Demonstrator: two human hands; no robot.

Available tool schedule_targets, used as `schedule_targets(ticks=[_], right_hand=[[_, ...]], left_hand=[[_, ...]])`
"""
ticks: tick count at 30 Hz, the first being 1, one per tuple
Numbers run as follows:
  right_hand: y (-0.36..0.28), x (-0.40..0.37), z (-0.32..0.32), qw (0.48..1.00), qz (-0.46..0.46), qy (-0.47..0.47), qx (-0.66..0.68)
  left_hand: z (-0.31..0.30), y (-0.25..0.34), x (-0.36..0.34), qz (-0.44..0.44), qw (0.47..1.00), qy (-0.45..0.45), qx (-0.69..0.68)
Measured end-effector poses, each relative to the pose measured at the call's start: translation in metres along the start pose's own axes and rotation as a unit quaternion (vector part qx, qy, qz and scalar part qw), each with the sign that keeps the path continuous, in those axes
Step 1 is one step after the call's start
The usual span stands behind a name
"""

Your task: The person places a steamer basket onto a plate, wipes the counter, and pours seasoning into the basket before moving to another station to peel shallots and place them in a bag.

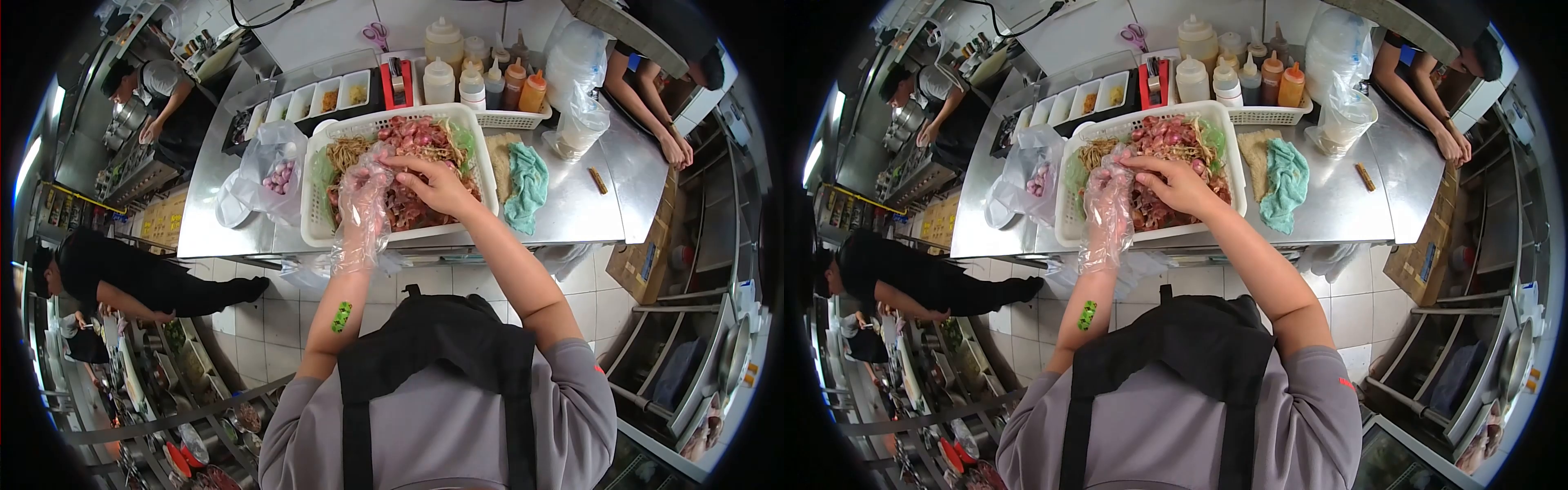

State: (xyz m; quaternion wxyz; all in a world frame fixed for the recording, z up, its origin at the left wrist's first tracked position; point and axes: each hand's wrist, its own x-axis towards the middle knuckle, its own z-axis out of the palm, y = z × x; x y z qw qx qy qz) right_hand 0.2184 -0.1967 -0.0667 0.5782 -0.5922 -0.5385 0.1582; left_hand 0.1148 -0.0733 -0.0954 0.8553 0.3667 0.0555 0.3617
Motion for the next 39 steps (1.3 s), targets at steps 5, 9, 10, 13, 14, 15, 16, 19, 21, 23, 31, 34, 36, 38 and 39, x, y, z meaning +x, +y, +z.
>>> schedule_targets(ticks=[5, 9, 10, 13, 14, 15, 16, 19, 21, 23, 31, 34, 36, 38, 39], right_hand=[[-0.002, 0.001, 0.003, 1.000, -0.007, 0.027, -0.012], [-0.003, 0.003, 0.000, 0.998, 0.010, 0.046, 0.038], [-0.001, 0.003, 0.000, 0.997, 0.015, 0.056, 0.053], [0.000, 0.002, -0.004, 0.994, 0.067, 0.033, 0.083], [-0.001, 0.002, -0.005, 0.994, 0.067, 0.034, 0.083], [-0.004, 0.002, -0.006, 0.993, 0.076, 0.041, 0.081], [-0.006, 0.002, -0.007, 0.992, 0.084, 0.048, 0.079], [0.002, 0.003, -0.005, 0.990, 0.088, 0.054, 0.098], [0.003, 0.002, -0.005, 0.990, 0.089, 0.059, 0.092], [0.001, 0.002, -0.005, 0.990, 0.090, 0.065, 0.086], [0.002, 0.000, -0.006, 0.997, 0.026, 0.063, 0.041], [0.005, 0.001, -0.008, 0.993, 0.032, 0.086, 0.072], [0.007, 0.001, -0.009, 0.991, 0.036, 0.104, 0.079], [0.008, 0.002, -0.011, 0.988, 0.039, 0.122, 0.087], [0.008, 0.002, -0.012, 0.986, 0.045, 0.127, 0.094]], left_hand=[[0.003, 0.000, 0.002, -0.015, 1.000, -0.014, -0.003], [0.003, 0.004, 0.003, -0.058, 0.997, 0.047, -0.005], [0.006, 0.004, 0.002, -0.052, 0.998, 0.037, -0.003], [0.016, 0.008, -0.002, -0.044, 0.999, 0.023, -0.014], [0.019, 0.009, -0.003, -0.042, 0.999, 0.019, -0.027], [0.020, 0.010, -0.003, -0.042, 0.999, 0.018, -0.027], [0.021, 0.012, -0.003, -0.059, 0.997, 0.019, -0.035], [0.037, 0.022, -0.006, -0.090, 0.994, 0.029, -0.053], [0.035, 0.023, -0.006, -0.104, 0.992, 0.039, -0.063], [0.020, 0.018, -0.004, -0.110, 0.992, 0.029, -0.057], [0.027, 0.015, -0.008, -0.088, 0.993, 0.075, 0.005], [0.027, 0.016, -0.008, -0.096, 0.993, 0.058, 0.027], [0.027, 0.018, -0.008, -0.108, 0.992, 0.051, 0.043], [0.030, 0.022, -0.009, -0.138, 0.987, 0.047, 0.067], [0.028, 0.021, -0.008, -0.138, 0.987, 0.047, 0.066]])
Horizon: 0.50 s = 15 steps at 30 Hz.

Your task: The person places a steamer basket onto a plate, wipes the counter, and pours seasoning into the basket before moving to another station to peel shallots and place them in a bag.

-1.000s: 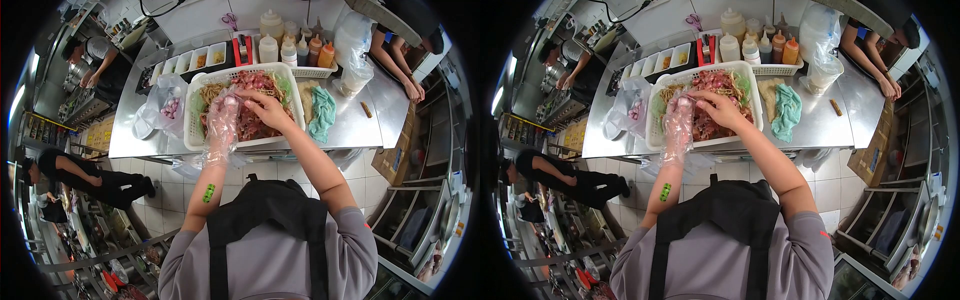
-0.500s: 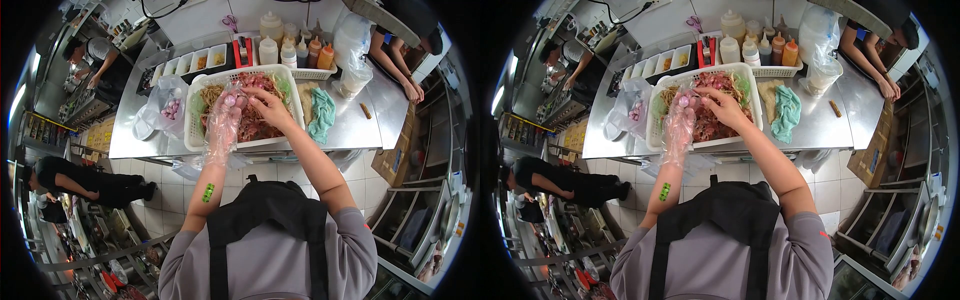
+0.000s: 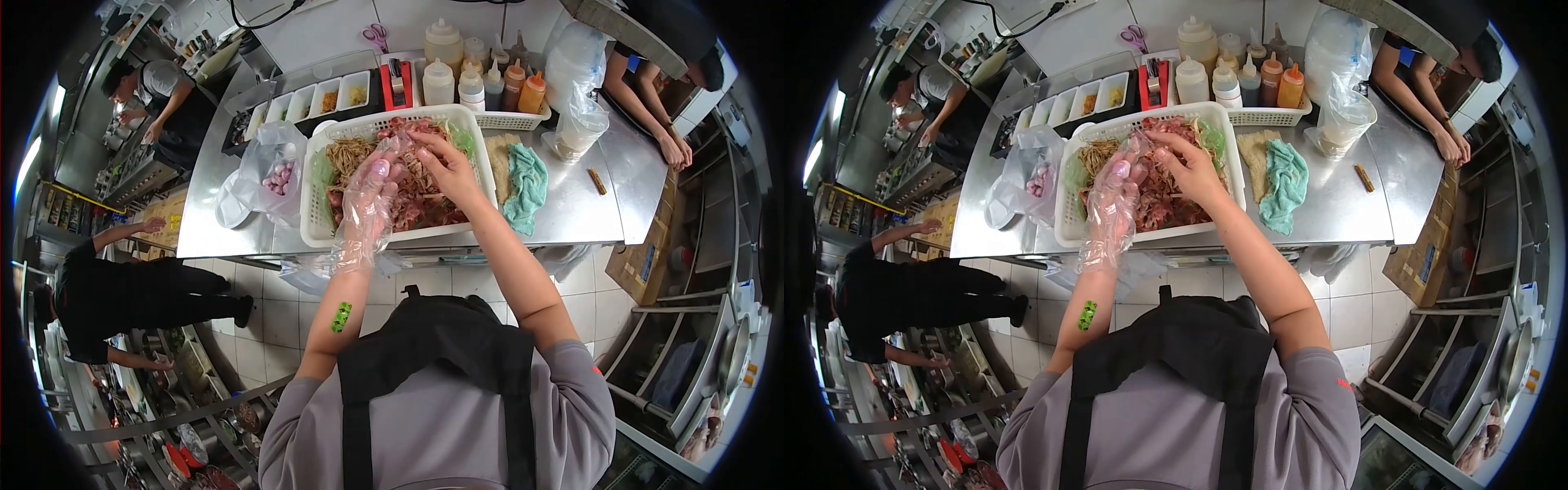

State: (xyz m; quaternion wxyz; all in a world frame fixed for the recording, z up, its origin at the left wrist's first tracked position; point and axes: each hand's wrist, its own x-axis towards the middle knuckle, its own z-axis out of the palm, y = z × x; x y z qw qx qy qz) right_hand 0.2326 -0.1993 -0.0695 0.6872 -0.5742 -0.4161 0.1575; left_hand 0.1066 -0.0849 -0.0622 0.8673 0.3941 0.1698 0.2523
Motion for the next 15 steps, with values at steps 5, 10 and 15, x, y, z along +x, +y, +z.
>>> schedule_targets(ticks=[5, 10, 15], right_hand=[[0.001, -0.001, 0.003, 0.995, -0.056, 0.028, -0.074], [0.015, -0.001, 0.000, 0.981, 0.035, 0.056, -0.181], [0.018, 0.000, 0.003, 0.985, 0.025, 0.066, -0.156]], left_hand=[[-0.002, -0.007, 0.003, 0.037, 0.999, -0.024, 0.007], [-0.005, 0.004, 0.003, 0.053, 0.999, 0.003, -0.003], [-0.014, 0.068, -0.004, 0.193, 0.977, 0.084, 0.019]])
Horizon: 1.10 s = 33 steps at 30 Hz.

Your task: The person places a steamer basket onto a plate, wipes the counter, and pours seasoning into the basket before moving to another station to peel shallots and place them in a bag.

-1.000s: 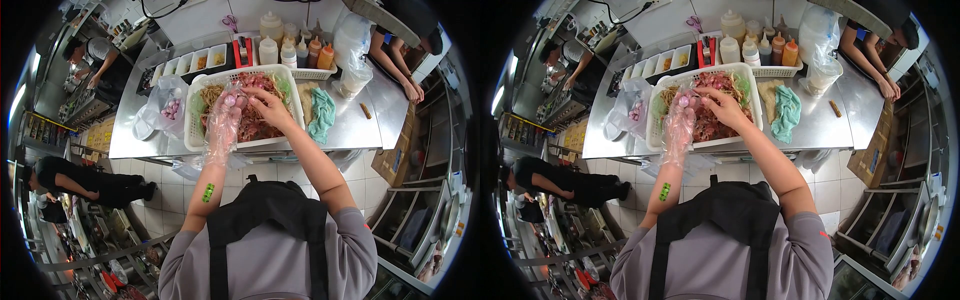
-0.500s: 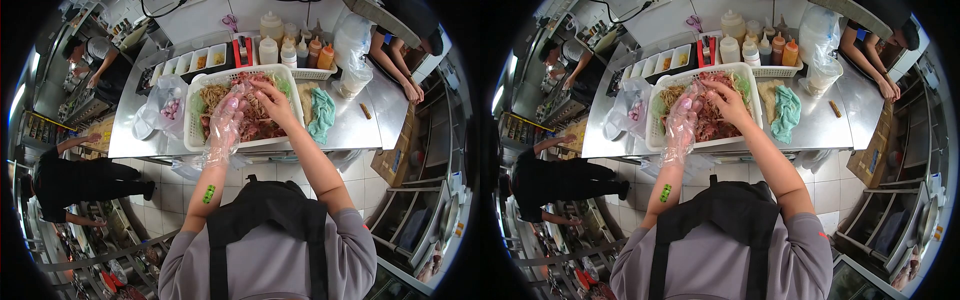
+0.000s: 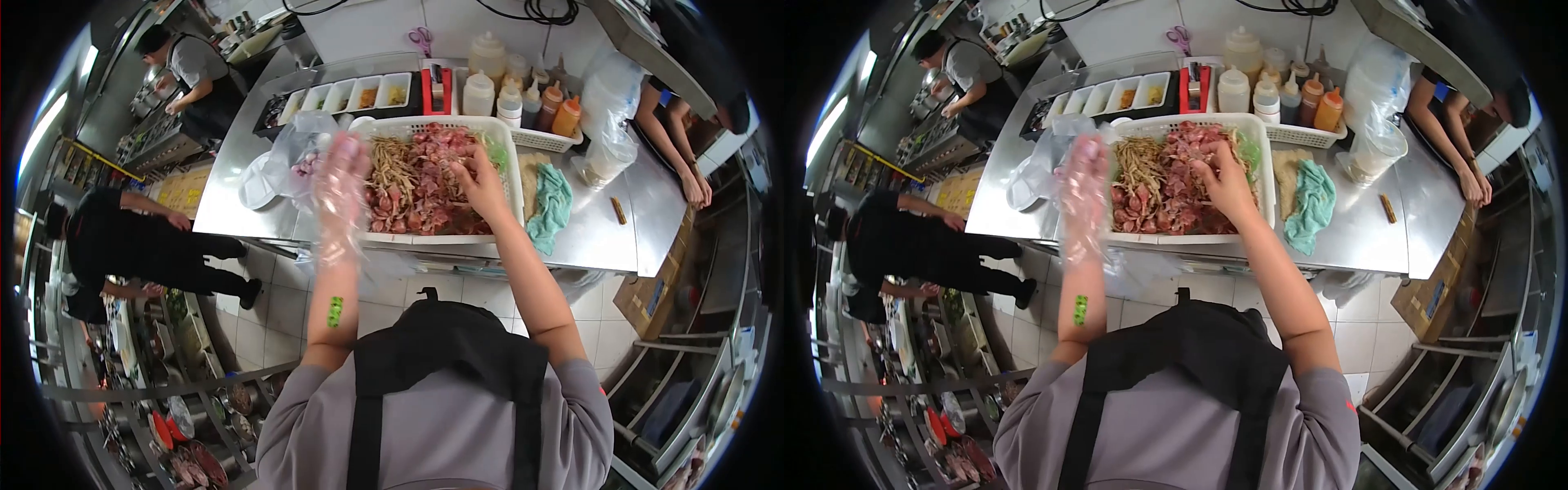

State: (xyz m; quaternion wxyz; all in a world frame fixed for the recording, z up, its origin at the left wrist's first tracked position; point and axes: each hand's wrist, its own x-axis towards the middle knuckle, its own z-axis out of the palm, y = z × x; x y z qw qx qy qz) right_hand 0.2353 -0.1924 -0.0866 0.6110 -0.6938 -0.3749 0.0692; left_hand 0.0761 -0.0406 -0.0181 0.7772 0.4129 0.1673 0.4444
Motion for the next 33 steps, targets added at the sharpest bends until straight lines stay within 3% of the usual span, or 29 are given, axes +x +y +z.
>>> schedule_targets(ticks=[1, 4, 6, 8, 9, 11, 12, 14, 15, 17, 19, 21, 22, 24, 25, 27, 28, 30, 31, 33], right_hand=[[0.002, 0.001, 0.000, 1.000, 0.001, 0.003, -0.013], [0.004, 0.003, -0.001, 0.999, -0.026, 0.018, -0.028], [0.003, 0.004, -0.002, 0.998, -0.030, 0.016, -0.046], [0.006, 0.005, -0.001, 0.999, -0.022, 0.018, -0.046], [0.005, 0.005, 0.000, 0.999, -0.016, 0.023, -0.046], [0.003, 0.003, -0.002, 0.998, -0.014, 0.025, -0.054], [0.001, 0.003, -0.003, 0.998, -0.013, 0.027, -0.062], [0.007, 0.001, -0.002, 0.995, -0.031, 0.027, -0.092], [0.012, -0.001, -0.001, 0.991, -0.050, 0.025, -0.123], [0.022, -0.001, -0.003, 0.988, -0.065, 0.012, -0.137], [0.024, -0.001, -0.003, 0.985, -0.082, 0.001, -0.152], [0.019, -0.003, -0.003, 0.982, -0.006, -0.037, -0.185], [0.013, -0.004, -0.003, 0.982, -0.005, -0.037, -0.185], [0.002, -0.005, -0.004, 0.980, 0.019, -0.055, -0.191], [0.001, -0.005, -0.004, 0.980, 0.019, -0.056, -0.192], [0.000, -0.004, -0.003, 0.984, 0.004, -0.046, -0.172], [0.000, -0.005, -0.002, 0.984, 0.003, -0.047, -0.173], [-0.002, -0.005, 0.000, 0.993, -0.002, -0.087, -0.080], [-0.015, -0.006, 0.001, 0.993, -0.004, -0.087, -0.080], [-0.039, -0.015, 0.003, 0.989, -0.045, -0.134, -0.037]], left_hand=[[-0.015, 0.012, 0.017, 0.054, 0.998, 0.004, 0.013], [-0.073, 0.039, 0.066, 0.098, 0.974, 0.020, 0.202], [-0.114, 0.033, 0.100, 0.093, 0.964, 0.039, 0.246], [-0.140, 0.024, 0.130, -0.008, 0.907, 0.071, 0.414], [-0.135, 0.024, 0.126, -0.009, 0.907, 0.072, 0.414], [-0.122, 0.019, 0.121, 0.049, 0.783, 0.121, 0.608], [-0.118, 0.018, 0.117, 0.048, 0.783, 0.121, 0.609], [-0.111, 0.020, 0.100, 0.156, 0.720, 0.078, 0.672], [-0.099, 0.022, 0.087, 0.154, 0.718, 0.078, 0.674], [-0.070, 0.022, 0.057, 0.147, 0.765, 0.047, 0.625], [-0.067, 0.011, 0.038, 0.031, 0.839, -0.068, 0.539], [-0.059, 0.001, 0.010, -0.075, 0.786, -0.132, 0.599], [-0.055, -0.006, -0.001, -0.076, 0.786, -0.132, 0.599], [-0.047, -0.020, -0.017, 0.149, 0.659, -0.167, 0.718], [-0.045, -0.024, -0.018, 0.150, 0.659, -0.166, 0.718], [-0.039, -0.027, -0.020, 0.137, 0.596, -0.185, 0.769], [-0.037, -0.024, -0.022, 0.137, 0.598, -0.183, 0.768], [-0.029, -0.015, -0.024, 0.024, 0.653, -0.160, 0.740], [-0.039, -0.020, -0.021, 0.026, 0.653, -0.159, 0.740], [-0.058, -0.030, -0.017, -0.014, 0.741, -0.127, 0.659]])
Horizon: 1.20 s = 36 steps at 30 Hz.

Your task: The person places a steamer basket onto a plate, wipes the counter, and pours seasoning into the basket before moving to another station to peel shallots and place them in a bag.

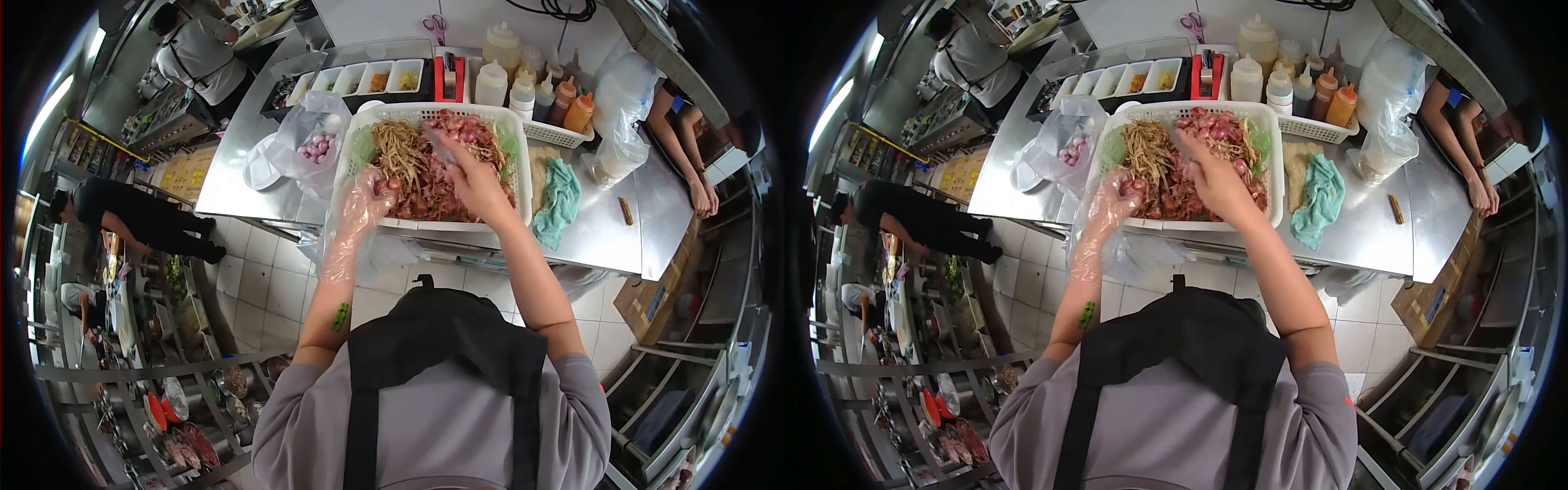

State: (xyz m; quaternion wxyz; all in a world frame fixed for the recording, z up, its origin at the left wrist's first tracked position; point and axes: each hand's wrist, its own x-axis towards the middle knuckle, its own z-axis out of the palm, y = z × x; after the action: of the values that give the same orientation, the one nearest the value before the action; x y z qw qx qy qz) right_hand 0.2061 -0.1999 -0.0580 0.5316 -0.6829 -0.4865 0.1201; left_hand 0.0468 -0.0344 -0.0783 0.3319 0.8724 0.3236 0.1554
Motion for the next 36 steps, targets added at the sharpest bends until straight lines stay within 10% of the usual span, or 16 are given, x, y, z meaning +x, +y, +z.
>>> schedule_targets(ticks=[3, 9, 25, 27, 28, 29, 31, 36], right_hand=[[-0.006, -0.007, 0.016, 0.995, -0.086, -0.024, -0.051], [-0.038, -0.016, 0.026, 0.984, 0.056, -0.132, -0.106], [-0.005, 0.005, 0.072, 0.956, -0.004, -0.254, -0.144], [-0.023, 0.004, 0.055, 0.981, 0.066, -0.141, -0.118], [-0.030, 0.005, 0.042, 0.978, 0.110, -0.131, -0.121], [-0.024, 0.006, 0.032, 0.978, 0.106, -0.129, -0.125], [-0.006, 0.008, 0.013, 0.995, 0.005, -0.006, -0.099], [-0.010, 0.016, -0.031, 0.998, 0.059, 0.004, 0.027]], left_hand=[[-0.002, 0.002, -0.011, 0.069, 0.994, 0.049, -0.062], [0.010, -0.003, -0.010, 0.110, 0.973, 0.170, 0.114], [0.019, 0.025, -0.020, 0.057, 0.985, 0.161, 0.039], [0.034, 0.012, -0.005, 0.296, 0.824, 0.412, 0.254], [0.041, 0.015, 0.009, 0.235, 0.903, 0.334, -0.135], [0.040, 0.011, 0.013, 0.238, 0.900, 0.338, -0.137], [0.002, 0.045, 0.003, 0.006, 0.849, -0.006, -0.528], [0.011, 0.059, 0.014, 0.013, 0.712, -0.082, -0.698]])
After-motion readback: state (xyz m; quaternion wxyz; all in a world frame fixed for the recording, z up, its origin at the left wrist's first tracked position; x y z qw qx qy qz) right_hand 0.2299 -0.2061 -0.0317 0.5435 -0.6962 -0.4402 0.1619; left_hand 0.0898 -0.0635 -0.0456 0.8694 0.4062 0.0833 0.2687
